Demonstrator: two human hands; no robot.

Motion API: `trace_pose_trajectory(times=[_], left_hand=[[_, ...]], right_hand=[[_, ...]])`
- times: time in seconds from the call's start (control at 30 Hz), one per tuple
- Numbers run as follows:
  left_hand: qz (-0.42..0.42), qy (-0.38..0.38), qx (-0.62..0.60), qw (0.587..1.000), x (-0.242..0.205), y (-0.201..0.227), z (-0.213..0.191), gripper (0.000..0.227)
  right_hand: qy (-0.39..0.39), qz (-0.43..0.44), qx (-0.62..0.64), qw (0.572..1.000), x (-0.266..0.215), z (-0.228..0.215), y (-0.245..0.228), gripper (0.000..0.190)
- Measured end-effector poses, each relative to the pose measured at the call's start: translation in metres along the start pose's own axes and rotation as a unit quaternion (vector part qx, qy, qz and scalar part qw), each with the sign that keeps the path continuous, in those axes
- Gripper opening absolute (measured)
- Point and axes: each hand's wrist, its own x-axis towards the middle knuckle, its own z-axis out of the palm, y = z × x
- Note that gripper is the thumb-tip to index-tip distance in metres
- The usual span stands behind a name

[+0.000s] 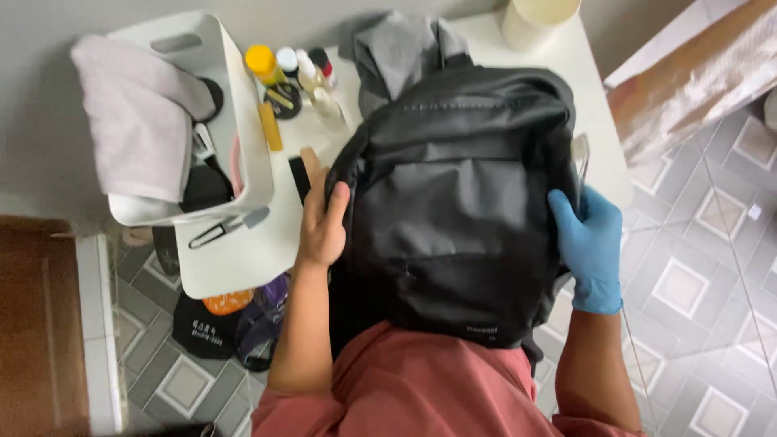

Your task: The person cleans a black backpack by wiping the surface with a cloth, spraying a liquid onto a label and the bag, and scrubbing a label with a brush.

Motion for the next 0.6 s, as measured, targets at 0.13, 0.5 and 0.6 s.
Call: trace_pose_trajectory(times=[0.13, 0.5, 0.6], left_hand=[[-0.071, 0.046, -0.103, 0.991, -0.009, 0.017, -0.003, 0.034], [-0.224, 0.026, 0.185, 0.957, 0.0, -0.016, -0.035, 0.054], [-0.179, 0.051, 0.263, 0.947, -0.007, -0.016, -0.038, 0.053]], right_hand=[[-0.042, 0.048, 0.121, 0.991, 0.007, -0.021, -0.02, 0.021], [-0.194, 0.152, -0.091, 0.965, 0.079, 0.038, 0.015, 0.056], [-0.17, 0.137, -0.108, 0.97, 0.072, 0.035, 0.017, 0.05]])
